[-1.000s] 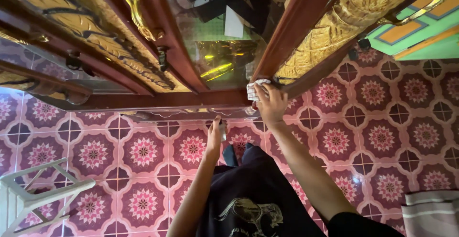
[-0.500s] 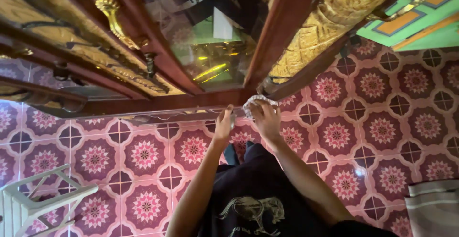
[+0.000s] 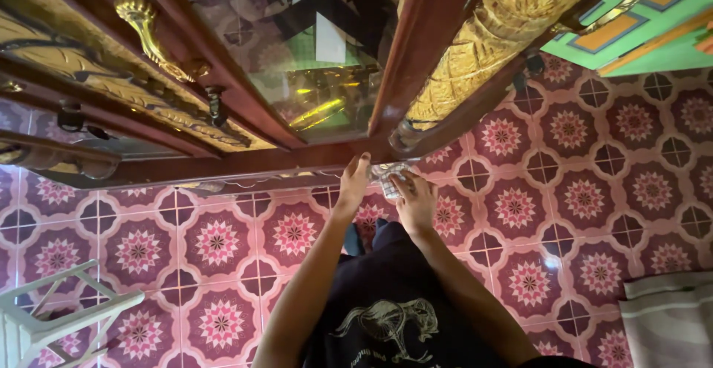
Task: The person cleans a wooden cabinet by wiping the glass panels and decorative wooden frame with a cloth while holding a small bottle.
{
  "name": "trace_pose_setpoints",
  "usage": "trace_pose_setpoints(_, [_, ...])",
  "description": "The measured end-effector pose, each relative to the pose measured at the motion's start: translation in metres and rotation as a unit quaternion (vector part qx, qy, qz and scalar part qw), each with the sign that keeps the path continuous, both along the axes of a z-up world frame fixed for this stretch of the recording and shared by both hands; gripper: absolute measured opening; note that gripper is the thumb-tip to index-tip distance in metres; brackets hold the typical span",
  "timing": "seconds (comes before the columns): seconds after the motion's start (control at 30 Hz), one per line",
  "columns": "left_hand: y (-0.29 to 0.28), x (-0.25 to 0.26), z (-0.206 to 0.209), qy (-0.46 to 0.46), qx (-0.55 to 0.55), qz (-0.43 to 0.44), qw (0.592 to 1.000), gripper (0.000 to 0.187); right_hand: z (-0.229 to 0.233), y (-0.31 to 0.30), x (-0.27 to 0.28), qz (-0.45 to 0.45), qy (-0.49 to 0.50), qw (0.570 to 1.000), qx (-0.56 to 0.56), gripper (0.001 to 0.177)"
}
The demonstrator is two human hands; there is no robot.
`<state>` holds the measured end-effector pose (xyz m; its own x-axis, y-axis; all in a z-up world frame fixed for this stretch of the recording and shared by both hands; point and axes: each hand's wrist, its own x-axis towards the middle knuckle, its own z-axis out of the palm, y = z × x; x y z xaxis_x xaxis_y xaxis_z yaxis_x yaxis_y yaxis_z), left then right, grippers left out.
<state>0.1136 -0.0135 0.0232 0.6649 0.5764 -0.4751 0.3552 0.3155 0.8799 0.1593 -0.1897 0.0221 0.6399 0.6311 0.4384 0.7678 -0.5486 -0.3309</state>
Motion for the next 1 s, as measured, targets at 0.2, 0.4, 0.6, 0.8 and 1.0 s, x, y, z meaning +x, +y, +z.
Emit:
trace_pose_setpoints(0.2, [0.001, 0.003, -0.009, 0.001, 0.019, 0.018, 1.0, 0.046, 0.0, -0.002, 0.003, -0.006, -0.014, 1.0, 0.007, 0.054])
trace_pose_setpoints(0.4, [-0.005, -0.013, -0.039, -0.048, -0.039, 0.034, 0.998, 0.038, 0.022, 0.007, 0.006, 0.027, 0.004, 1.0, 0.005, 0.057])
trace_pose_setpoints(0.6, [0.01, -0.038, -0.046, -0.122, -0.131, 0.084, 0.98, 0.03, 0.05, 0.038, 0.03, 0.072, -0.063, 0.993, 0.064, 0.054])
trace_pose_setpoints(0.8, [0.011, -0.049, 0.001, -0.09, -0.162, 0.137, 0.973, 0.024, 0.07, 0.068, 0.053, 0.055, -0.153, 0.981, 0.107, 0.048])
trace_pose_setpoints(1.0, [0.017, -0.065, 0.003, -0.081, -0.177, 0.138, 0.971, 0.028, 0.044, 0.076, 0.05, 0.018, -0.199, 0.976, 0.086, 0.04])
